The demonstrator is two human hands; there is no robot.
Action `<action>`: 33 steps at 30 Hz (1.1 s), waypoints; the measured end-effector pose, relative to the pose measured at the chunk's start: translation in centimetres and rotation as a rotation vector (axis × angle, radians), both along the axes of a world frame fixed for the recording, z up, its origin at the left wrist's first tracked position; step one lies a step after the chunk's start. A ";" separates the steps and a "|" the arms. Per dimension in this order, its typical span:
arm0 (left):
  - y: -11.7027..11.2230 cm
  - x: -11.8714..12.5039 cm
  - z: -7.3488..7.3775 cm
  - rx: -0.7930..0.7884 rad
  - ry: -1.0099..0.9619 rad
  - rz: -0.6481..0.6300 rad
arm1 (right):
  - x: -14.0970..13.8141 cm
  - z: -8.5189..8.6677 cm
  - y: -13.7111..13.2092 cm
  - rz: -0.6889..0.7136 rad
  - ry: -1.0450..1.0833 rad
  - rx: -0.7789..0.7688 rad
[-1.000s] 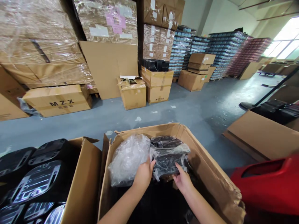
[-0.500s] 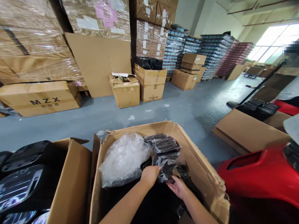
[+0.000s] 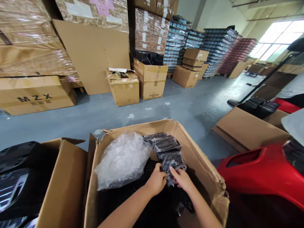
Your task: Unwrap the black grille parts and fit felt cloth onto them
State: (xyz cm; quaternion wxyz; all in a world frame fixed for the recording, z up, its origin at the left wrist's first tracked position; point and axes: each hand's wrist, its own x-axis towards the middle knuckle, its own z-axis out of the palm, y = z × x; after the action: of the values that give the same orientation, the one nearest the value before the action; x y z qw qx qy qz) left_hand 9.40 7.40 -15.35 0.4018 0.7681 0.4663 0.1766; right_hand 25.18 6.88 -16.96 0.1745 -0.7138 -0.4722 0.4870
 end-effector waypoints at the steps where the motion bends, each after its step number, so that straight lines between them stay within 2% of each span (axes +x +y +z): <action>1: 0.1 0.3 0.1 0.006 0.018 -0.013 | -0.1 -0.1 0.1 0.020 -0.086 0.031; 4: 0.8 1.2 0.6 -0.013 0.131 0.065 | -0.4 -0.6 0.6 0.031 -0.170 0.036; 7: 1.9 2.2 1.1 -0.084 0.309 0.177 | -0.2 -0.8 0.7 0.045 -0.134 -0.062; 9: 2.7 2.6 1.2 -0.114 0.372 0.203 | 0.1 -0.8 0.4 0.052 -0.115 -0.145; 15: 3.8 2.6 0.2 -0.150 0.364 0.203 | 1.7 -0.1 -0.4 0.137 -0.049 -0.362; 19: 4.3 2.5 -0.4 -0.166 0.313 0.184 | 2.9 1.6 -1.2 0.282 0.157 -0.441; 21: 4.3 2.6 -0.4 -0.163 0.271 0.156 | 3.3 2.5 -1.2 0.337 0.322 -0.324; 23: 4.2 2.8 -0.2 -0.146 0.223 0.116 | 3.3 3.3 -0.7 0.228 0.330 0.007; 25: 3.9 3.0 0.0 -0.117 0.173 0.076 | 2.9 3.6 0.5 0.028 0.108 0.417; 26: 3.7 3.2 0.2 -0.102 0.151 0.059 | 2.6 3.6 1.1 -0.022 -0.042 0.561; 27: 3.6 3.4 0.3 -0.089 0.132 0.047 | 2.3 3.6 1.8 -0.014 -0.194 0.631; 28: 3.4 3.6 0.4 -0.083 0.118 0.040 | 2.0 3.5 2.5 0.035 -0.333 0.637; 30: 3.1 4.0 0.6 -0.094 0.106 0.050 | 1.7 3.2 3.4 0.144 -0.533 0.535; 33: 3.3 3.9 0.8 -0.132 0.125 0.117 | 2.0 2.8 4.0 0.170 -0.634 0.432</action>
State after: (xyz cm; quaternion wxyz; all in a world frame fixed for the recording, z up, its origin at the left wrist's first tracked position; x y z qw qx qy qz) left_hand 13.34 10.71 -14.50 0.4104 0.7209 0.5453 0.1203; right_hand 27.21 10.84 -14.19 0.1253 -0.7338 -0.6519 0.1445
